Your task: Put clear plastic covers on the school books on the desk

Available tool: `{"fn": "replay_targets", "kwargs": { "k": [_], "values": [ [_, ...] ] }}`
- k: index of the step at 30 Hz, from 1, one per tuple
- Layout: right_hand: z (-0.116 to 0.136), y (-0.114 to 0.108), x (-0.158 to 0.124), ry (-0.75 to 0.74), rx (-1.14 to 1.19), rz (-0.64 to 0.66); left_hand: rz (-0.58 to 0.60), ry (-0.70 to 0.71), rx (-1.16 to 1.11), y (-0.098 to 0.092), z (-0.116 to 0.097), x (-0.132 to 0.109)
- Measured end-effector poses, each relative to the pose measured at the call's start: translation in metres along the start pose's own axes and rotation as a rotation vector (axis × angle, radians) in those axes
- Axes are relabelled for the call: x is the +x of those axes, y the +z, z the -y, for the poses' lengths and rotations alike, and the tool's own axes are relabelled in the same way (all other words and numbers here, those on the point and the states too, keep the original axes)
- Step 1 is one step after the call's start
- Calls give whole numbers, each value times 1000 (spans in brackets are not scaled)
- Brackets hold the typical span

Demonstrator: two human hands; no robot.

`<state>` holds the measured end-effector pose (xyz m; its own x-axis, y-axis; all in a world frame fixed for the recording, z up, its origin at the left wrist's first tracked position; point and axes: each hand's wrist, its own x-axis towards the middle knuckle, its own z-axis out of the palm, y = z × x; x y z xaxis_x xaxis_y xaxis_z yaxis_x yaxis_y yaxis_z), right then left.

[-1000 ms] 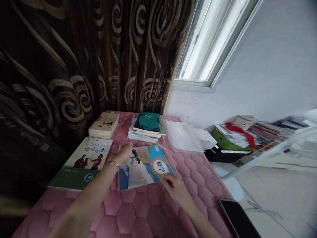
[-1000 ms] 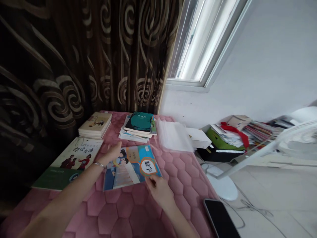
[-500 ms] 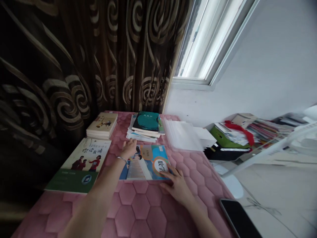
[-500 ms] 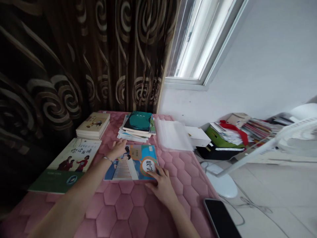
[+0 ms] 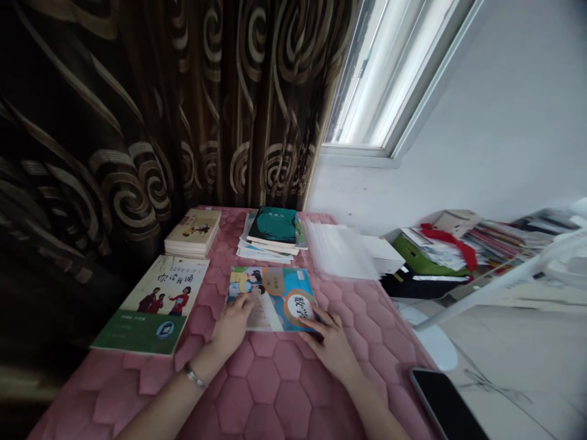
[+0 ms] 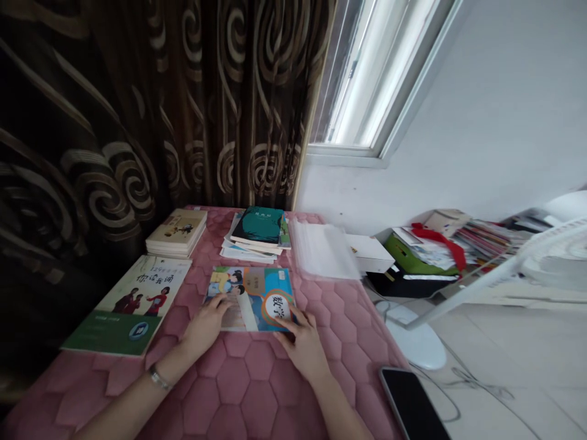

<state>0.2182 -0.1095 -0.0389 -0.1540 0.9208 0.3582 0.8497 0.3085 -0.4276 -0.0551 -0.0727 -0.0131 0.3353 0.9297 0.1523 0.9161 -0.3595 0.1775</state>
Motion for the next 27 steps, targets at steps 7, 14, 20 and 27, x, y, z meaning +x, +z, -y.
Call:
{"fn": "replay_targets", "kwargs": {
  "k": [7, 14, 20, 27],
  "values": [
    [17, 0, -2, -10, -67, 0, -35, 164, -195, -2, -7, -36],
    [71, 6, 5, -10, -142, -38, -113, 233, -138, 5, -24, -26],
    [86, 26, 16, -108, -96, 66, -162, 260, -102, 9, -24, -19],
    [69, 30, 17, -163, -93, -14, -165, 286, -117, 4, -11, -22]
  ]
}}
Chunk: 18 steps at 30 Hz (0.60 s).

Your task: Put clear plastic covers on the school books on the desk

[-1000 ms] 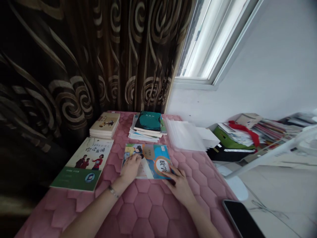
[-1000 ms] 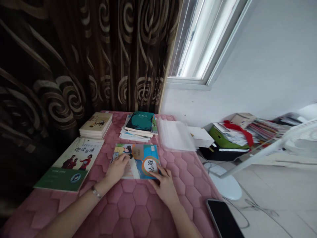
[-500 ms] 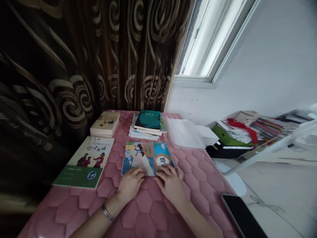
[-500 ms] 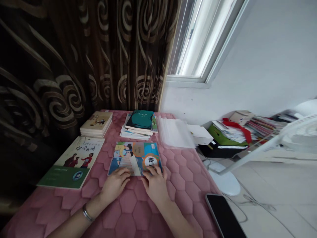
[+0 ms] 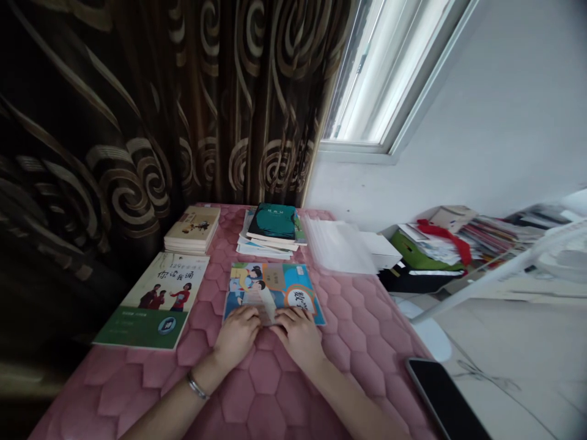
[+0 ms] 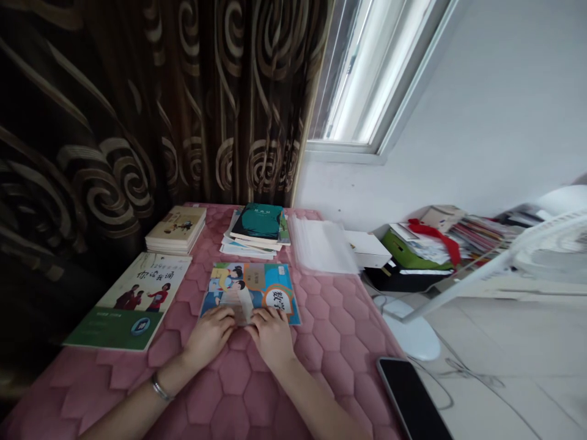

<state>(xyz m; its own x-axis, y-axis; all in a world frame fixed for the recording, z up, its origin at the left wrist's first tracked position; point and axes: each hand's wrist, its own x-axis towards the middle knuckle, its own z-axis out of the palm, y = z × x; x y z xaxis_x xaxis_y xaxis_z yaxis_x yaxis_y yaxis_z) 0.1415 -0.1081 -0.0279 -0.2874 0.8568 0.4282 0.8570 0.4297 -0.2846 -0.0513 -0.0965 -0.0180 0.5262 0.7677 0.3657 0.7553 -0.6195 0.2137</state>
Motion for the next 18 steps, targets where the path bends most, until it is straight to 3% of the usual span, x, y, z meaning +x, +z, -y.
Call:
{"fn": "replay_targets", "kwargs": {
  "k": [8, 13, 18],
  "values": [
    [-53, -23, -24, 39, -28, -33, -14, -67, -11, -29, 43, -30],
    [-92, -29, -39, 49, -4, -85, -76, -89, -30, -29, 63, -42],
    [-102, -32, -43, 78, 132, -96, -97, -120, -152, -27, 73, -43]
  ]
}}
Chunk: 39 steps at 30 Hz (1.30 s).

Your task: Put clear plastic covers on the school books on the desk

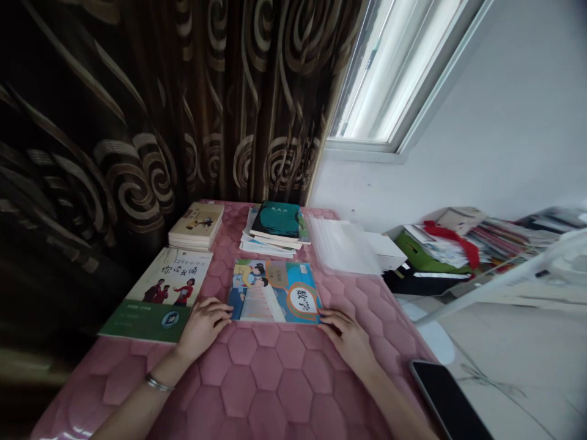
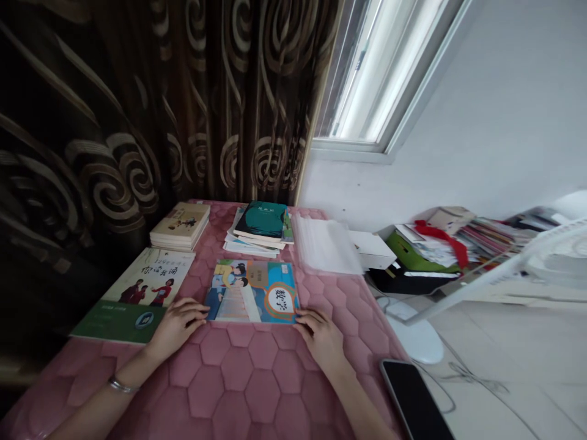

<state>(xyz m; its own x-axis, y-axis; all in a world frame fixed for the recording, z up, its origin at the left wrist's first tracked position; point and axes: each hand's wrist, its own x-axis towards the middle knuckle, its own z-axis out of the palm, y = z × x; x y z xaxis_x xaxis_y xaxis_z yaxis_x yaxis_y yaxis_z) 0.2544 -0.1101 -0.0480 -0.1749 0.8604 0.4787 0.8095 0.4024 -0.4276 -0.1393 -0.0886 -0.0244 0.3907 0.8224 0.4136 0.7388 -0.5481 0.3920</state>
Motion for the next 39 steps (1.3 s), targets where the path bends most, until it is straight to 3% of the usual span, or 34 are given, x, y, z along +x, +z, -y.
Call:
{"fn": "replay_targets", "kwargs": {
  "k": [7, 12, 33, 39],
  "values": [
    [-2, 2, -3, 82, 64, -25, 0, -213, -137, -3, -2, 2],
    [-6, 2, -4, 104, 121, 22, 32, -278, -166, -4, -3, 3],
    [-2, -1, -4, 112, 58, 26, 84, -308, -232, 2, 1, 1],
    [2, -4, -4, 9, -71, 12, 110, -178, -58, -5, -13, 5]
  ]
}}
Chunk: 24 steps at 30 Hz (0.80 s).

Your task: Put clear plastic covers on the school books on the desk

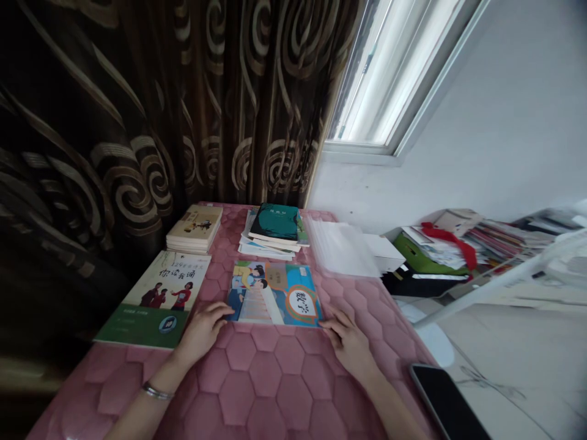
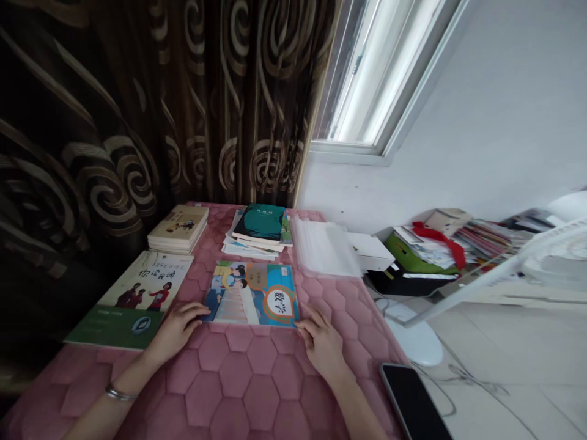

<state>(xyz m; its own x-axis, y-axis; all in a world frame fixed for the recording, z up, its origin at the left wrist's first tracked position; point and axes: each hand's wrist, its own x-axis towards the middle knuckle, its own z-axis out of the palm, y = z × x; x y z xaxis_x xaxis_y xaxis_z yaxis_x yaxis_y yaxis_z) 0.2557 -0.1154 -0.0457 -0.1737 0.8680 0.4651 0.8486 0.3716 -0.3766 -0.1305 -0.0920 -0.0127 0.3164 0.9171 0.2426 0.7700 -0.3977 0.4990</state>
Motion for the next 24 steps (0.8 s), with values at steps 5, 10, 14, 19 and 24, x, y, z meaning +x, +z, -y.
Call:
{"fn": "replay_targets", "kwargs": {
  "k": [5, 10, 14, 19, 24],
  "values": [
    [35, -6, 10, -58, -127, 77, 2, 96, 186, 14, -33, 2],
    [90, 18, 31, -92, -56, 160, 13, 144, 141, 40, -66, 18],
    [110, 43, 44, -83, -31, 162, -12, 92, 175, 49, -74, 26],
    [106, 51, 47, -75, -16, 150, -51, 98, 150, 48, -68, 25],
    [83, 40, 36, -62, 4, 103, -104, 68, 195, 34, -51, 21]
  ]
}}
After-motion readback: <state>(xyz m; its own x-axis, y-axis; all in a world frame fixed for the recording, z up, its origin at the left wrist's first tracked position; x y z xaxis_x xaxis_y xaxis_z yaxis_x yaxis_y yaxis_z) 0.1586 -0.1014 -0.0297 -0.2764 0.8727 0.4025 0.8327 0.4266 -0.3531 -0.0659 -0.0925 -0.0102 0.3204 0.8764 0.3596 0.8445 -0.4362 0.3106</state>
